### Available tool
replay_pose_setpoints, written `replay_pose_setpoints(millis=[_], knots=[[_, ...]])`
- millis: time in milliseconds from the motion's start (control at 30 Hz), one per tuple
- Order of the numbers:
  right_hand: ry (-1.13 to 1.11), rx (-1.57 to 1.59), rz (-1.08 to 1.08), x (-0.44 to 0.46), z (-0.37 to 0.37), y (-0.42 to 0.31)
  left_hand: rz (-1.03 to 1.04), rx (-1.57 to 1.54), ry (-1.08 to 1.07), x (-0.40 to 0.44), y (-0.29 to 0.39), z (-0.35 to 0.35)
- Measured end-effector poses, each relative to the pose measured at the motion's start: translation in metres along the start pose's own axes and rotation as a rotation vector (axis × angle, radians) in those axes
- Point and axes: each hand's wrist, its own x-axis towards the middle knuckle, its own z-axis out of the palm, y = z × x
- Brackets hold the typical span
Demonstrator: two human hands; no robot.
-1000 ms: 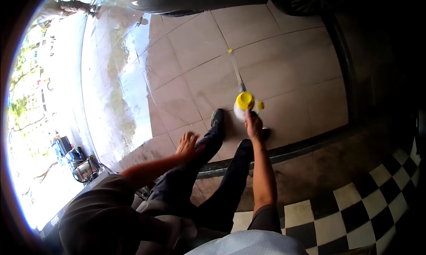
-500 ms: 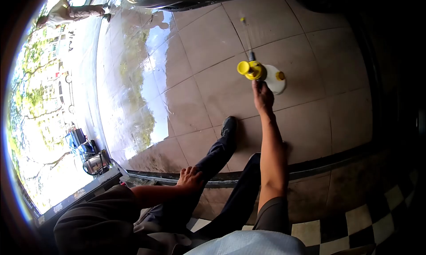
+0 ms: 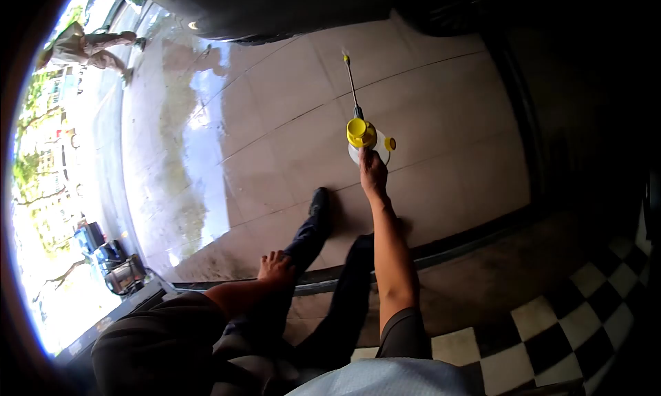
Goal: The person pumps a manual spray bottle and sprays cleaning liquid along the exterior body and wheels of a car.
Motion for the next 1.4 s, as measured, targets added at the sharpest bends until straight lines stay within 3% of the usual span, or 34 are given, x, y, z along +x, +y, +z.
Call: replay_pose_setpoints(millis=[67, 233, 367, 533, 667, 767, 800, 833, 900, 1033, 1233, 1400], knots=[[0.026, -0.069, 0.056, -0.009, -0.050, -0.012, 0.022, 0.024, -0.032, 0.011, -0.003, 0.017], [0.006, -0.273, -0.141, -0.023, -0.183, -0.079, -0.074, -0.106, -0.186, 0.030, 0.047, -0.025], [0.057, -0.330, -0.220, -0.011, -0.274, -0.141, 0.013, -0.240, -0.068, 0.067, 0.093, -0.063], [0.157, 0.064, -0.145, 0.022, -0.355, -0.182, 0.095, -0.289, -0.022, 0.086, 0.160, -0.107], [0.154, 0.245, -0.052, 0.053, -0.416, -0.212, 0.012, -0.482, -0.338, 0.123, 0.191, -0.100], [0.190, 0.288, -0.059, 0.088, -0.460, -0.219, 0.002, -0.528, -0.325, 0.148, 0.224, -0.107], [0.193, 0.273, -0.068, 0.102, -0.475, -0.210, -0.006, -0.514, -0.305, 0.165, 0.231, -0.097], [0.207, 0.299, -0.029, 0.118, -0.490, -0.199, -0.160, -0.640, -0.481, 0.150, 0.260, -0.163], [0.255, 0.280, 0.032, 0.139, -0.515, -0.198, -0.225, -0.782, -0.523, 0.169, 0.275, -0.164], [0.302, 0.350, 0.128, 0.178, -0.565, -0.187, -0.064, -0.563, -0.367, 0.192, 0.301, -0.165], [0.263, 0.267, 0.189, 0.247, -0.630, -0.126, -0.163, -0.596, -0.452, 0.207, 0.343, -0.179], [0.266, 0.212, 0.377, 0.323, -0.656, -0.031, -0.234, -0.582, -0.263, 0.205, 0.392, -0.146]])
